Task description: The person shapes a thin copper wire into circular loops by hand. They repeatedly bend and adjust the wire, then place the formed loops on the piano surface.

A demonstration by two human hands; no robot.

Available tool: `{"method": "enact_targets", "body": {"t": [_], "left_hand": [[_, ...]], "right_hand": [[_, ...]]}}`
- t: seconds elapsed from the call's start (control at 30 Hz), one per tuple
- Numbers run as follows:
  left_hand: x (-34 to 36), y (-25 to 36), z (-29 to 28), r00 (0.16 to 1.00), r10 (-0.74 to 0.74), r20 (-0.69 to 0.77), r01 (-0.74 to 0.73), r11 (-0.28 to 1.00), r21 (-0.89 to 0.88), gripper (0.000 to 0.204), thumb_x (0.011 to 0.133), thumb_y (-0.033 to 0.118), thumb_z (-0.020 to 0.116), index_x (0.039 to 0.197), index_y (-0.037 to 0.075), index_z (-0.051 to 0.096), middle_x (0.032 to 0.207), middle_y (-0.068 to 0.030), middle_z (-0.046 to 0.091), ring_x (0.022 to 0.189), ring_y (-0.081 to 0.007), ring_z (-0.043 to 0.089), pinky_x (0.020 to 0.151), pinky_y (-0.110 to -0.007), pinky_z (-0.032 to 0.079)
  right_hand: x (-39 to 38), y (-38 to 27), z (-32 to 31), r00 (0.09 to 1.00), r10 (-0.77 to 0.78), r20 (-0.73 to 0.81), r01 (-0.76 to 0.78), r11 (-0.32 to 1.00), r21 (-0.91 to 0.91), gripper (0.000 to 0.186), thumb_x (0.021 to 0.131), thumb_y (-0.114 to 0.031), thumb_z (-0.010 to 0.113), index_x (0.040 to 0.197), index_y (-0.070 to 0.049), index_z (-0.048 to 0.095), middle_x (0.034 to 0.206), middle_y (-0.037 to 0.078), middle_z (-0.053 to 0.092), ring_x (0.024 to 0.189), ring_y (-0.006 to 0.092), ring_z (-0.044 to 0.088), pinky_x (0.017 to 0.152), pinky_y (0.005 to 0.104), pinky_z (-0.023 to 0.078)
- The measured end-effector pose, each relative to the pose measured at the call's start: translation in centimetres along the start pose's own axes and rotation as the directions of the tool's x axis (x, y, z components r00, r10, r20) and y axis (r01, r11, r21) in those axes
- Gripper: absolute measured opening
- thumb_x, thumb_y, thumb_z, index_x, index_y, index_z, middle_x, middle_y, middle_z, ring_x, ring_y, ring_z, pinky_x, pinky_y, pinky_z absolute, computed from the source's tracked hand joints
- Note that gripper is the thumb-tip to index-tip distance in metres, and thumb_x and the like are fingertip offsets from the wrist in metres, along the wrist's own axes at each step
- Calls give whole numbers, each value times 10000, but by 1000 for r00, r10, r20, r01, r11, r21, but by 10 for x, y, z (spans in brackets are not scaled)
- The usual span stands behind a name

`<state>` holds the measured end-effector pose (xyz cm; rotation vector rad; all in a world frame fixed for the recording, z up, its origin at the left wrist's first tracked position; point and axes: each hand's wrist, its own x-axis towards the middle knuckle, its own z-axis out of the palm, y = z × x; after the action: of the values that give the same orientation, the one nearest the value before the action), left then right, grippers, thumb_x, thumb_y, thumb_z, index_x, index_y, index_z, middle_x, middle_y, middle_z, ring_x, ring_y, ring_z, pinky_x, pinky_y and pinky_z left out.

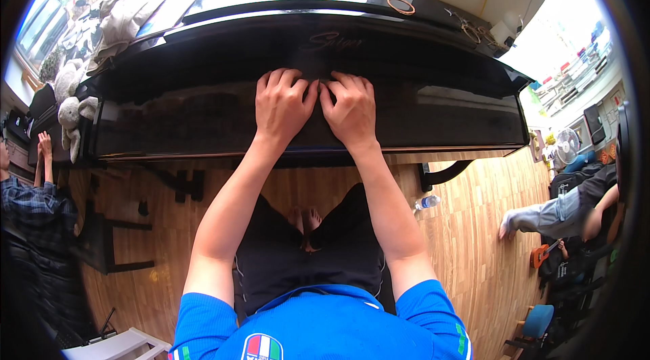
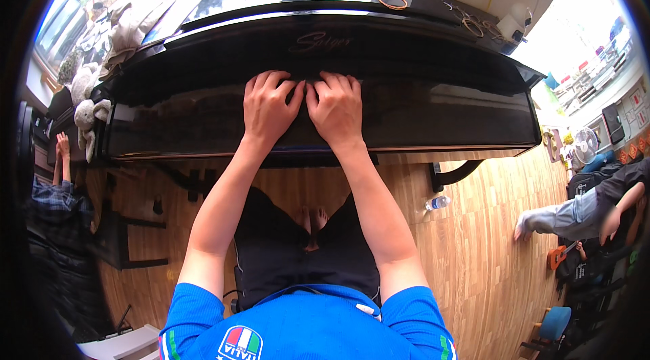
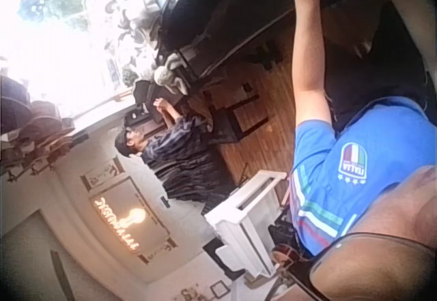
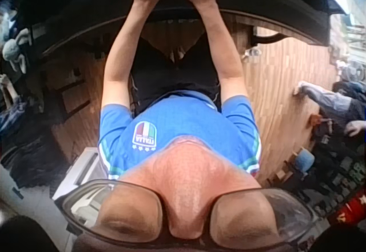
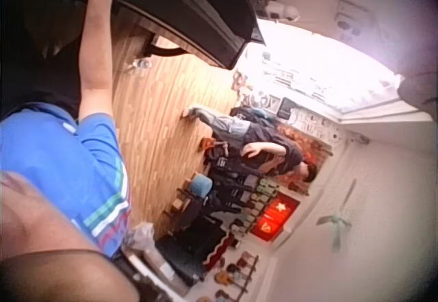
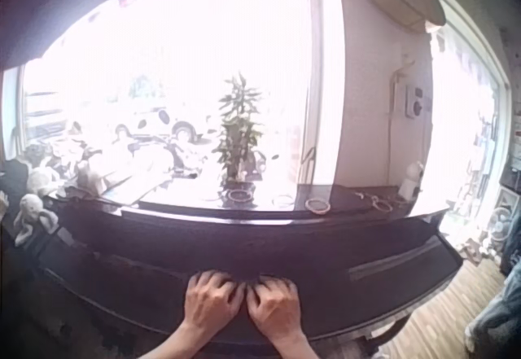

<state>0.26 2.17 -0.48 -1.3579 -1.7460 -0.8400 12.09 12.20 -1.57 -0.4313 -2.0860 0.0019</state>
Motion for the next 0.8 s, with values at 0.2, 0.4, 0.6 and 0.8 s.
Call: {"method": "enact_targets", "body": {"t": [0.2,0.4,0.6,0.8], "left_hand": [[0,5,-2,990,-109,92,112,993,-24,157,856,234,729,856,78,739,891,-58,711,836,-251,670,739,-384,516],[0,4,-1,991,-106,83,111,992,-65,174,865,234,731,801,72,731,876,-50,694,825,-250,659,735,-380,514],[2,4,-3,991,-106,79,111,992,-60,182,865,236,733,792,70,728,866,-48,686,826,-250,653,730,-389,510],[0,3,-3,992,-107,74,112,991,-74,184,865,244,732,801,71,726,872,-45,678,838,-252,647,733,-393,507]], "right_hand": [[5,-4,-4,999,43,4,-43,996,72,147,864,-172,695,920,-38,719,978,105,722,957,281,669,851,404,510],[43,27,-30,969,115,-218,-70,976,205,96,888,-125,705,973,-86,725,858,64,697,840,254,661,797,392,490],[124,99,-63,969,109,-223,-148,975,-168,240,837,-251,791,1039,-129,751,1127,83,622,1103,264,590,928,420,467],[165,99,-74,931,327,165,-232,875,-424,329,809,-331,817,1075,-143,777,1320,93,651,1227,259,600,1016,430,481]]}}
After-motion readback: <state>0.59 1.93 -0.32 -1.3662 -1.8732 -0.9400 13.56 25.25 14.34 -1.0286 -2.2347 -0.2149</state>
